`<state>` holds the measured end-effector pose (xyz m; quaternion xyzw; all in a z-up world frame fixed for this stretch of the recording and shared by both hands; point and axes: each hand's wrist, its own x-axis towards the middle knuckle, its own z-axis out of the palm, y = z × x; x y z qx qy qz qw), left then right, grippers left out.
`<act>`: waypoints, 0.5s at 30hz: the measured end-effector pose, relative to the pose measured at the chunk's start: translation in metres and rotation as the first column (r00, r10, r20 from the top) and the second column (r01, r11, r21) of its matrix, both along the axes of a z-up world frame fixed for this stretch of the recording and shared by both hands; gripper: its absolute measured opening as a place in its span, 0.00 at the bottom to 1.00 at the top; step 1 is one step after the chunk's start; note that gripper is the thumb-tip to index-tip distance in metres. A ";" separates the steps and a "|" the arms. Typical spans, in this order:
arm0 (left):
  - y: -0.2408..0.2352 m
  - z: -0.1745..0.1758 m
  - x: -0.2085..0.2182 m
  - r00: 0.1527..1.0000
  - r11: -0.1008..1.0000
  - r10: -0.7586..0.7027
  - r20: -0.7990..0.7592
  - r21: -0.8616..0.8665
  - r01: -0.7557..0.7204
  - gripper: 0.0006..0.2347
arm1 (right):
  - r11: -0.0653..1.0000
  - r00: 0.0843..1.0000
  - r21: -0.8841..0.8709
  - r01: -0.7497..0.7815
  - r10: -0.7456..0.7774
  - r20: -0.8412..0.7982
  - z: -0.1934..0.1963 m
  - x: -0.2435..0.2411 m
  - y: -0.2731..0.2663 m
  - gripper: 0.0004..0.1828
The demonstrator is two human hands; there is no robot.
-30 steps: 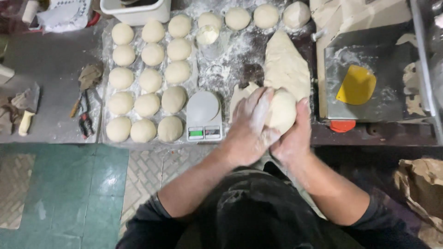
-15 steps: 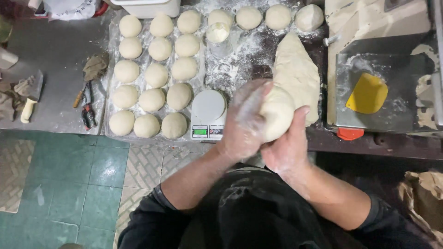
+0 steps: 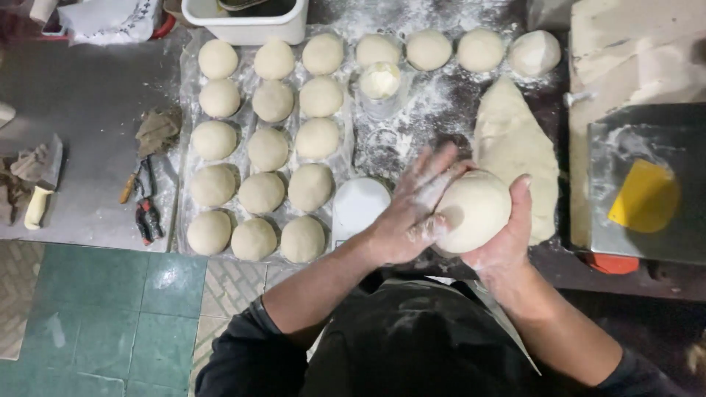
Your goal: Forming dough balls by weighing pieces of dough and rolling them by hand.
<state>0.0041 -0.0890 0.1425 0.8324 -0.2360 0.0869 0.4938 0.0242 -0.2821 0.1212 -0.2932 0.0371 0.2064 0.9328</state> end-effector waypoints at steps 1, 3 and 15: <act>0.013 -0.012 0.012 0.993 0.989 0.089 0.076 0.108 -0.097 0.41 | 0.999 0.999 -0.024 0.031 -0.031 0.014 -0.017 0.008 0.003 0.45; 0.028 -0.010 0.003 0.991 0.985 0.129 -0.026 -0.108 -0.131 0.44 | 0.994 0.998 -0.107 0.030 -0.024 0.059 0.005 0.019 0.024 0.45; 0.170 -0.113 0.331 0.787 0.711 0.375 -0.490 -0.393 -0.584 0.35 | 0.987 0.999 0.156 0.044 -0.040 -0.026 -0.026 0.015 -0.068 0.34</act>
